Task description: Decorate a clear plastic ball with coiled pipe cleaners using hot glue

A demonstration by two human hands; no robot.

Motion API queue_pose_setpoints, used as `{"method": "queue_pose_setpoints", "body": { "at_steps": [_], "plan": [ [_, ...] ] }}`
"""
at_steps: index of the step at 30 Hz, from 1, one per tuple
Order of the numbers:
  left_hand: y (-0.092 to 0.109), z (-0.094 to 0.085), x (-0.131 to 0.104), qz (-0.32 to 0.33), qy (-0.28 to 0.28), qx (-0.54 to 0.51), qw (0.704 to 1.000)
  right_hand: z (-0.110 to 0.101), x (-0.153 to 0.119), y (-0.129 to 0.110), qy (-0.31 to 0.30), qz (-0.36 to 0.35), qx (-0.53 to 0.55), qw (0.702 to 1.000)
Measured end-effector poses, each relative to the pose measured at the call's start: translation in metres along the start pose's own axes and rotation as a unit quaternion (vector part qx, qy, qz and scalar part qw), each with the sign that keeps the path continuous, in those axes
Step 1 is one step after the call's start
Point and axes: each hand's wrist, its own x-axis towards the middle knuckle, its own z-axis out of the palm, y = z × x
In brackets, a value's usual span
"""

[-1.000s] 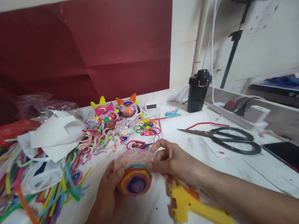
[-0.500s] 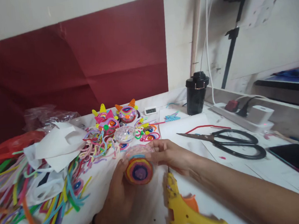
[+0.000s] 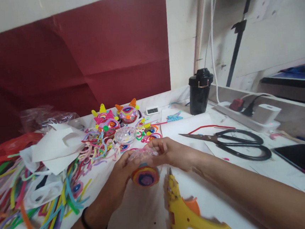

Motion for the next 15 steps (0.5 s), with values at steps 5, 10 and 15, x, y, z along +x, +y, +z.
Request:
{"method": "queue_pose_setpoints", "body": {
  "at_steps": [5,10,15],
  "plan": [
    [0.006,0.001,0.0,0.003,0.003,0.084,0.996,0.005,-0.002,0.002,-0.002,0.0,-0.013,1.0],
    [0.005,-0.006,-0.002,0.015,-0.004,0.12,0.993,0.007,-0.001,0.003,0.001,-0.01,-0.013,1.0],
    [0.002,-0.009,-0.002,0.027,-0.016,0.123,0.992,0.005,0.001,0.004,0.0,-0.013,-0.02,1.0]
  ]
}}
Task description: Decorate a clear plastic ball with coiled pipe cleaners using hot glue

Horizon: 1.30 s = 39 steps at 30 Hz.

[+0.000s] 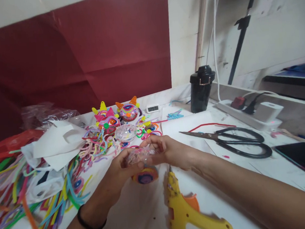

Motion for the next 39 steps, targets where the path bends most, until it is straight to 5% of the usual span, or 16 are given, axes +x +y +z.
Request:
{"method": "queue_pose_setpoints", "body": {
  "at_steps": [14,28,32,39],
  "plan": [
    [-0.006,-0.002,0.0,0.012,0.045,0.055,0.997,0.002,0.0,0.009,0.012,-0.009,-0.041,0.999],
    [-0.003,-0.007,-0.004,0.031,-0.005,0.092,0.995,0.002,-0.002,0.013,-0.031,-0.076,-0.154,0.985],
    [-0.004,-0.005,-0.004,0.025,-0.002,0.079,0.997,-0.002,-0.008,0.002,-0.009,-0.153,-0.268,0.951],
    [-0.005,-0.007,-0.001,0.033,0.018,0.062,0.997,-0.005,-0.016,-0.015,-0.061,-0.301,-0.455,0.836]
  ]
}}
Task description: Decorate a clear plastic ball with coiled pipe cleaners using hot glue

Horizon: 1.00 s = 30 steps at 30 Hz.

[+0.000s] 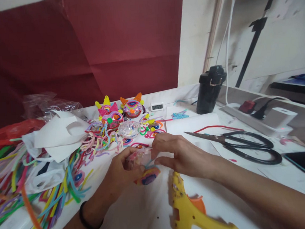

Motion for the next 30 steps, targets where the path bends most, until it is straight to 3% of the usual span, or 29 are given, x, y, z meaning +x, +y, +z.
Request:
{"method": "queue_pose_setpoints", "body": {
  "at_steps": [5,12,22,27,30],
  "plan": [
    [-0.003,-0.001,-0.001,-0.001,0.004,-0.008,1.0,0.003,-0.002,0.003,-0.013,-0.058,-0.054,0.997],
    [-0.003,-0.001,0.0,-0.015,0.008,-0.02,1.0,0.007,-0.003,-0.004,-0.023,-0.041,-0.098,0.994],
    [-0.004,0.0,0.0,-0.025,0.025,-0.044,0.998,0.008,-0.005,-0.011,-0.046,0.035,-0.136,0.989],
    [-0.004,-0.001,0.002,-0.025,0.044,-0.061,0.997,-0.007,-0.01,-0.028,-0.008,0.107,-0.189,0.976],
    [-0.005,-0.003,0.002,-0.029,0.05,-0.082,0.995,-0.01,-0.022,-0.046,-0.08,0.17,-0.251,0.95]
  ]
}}
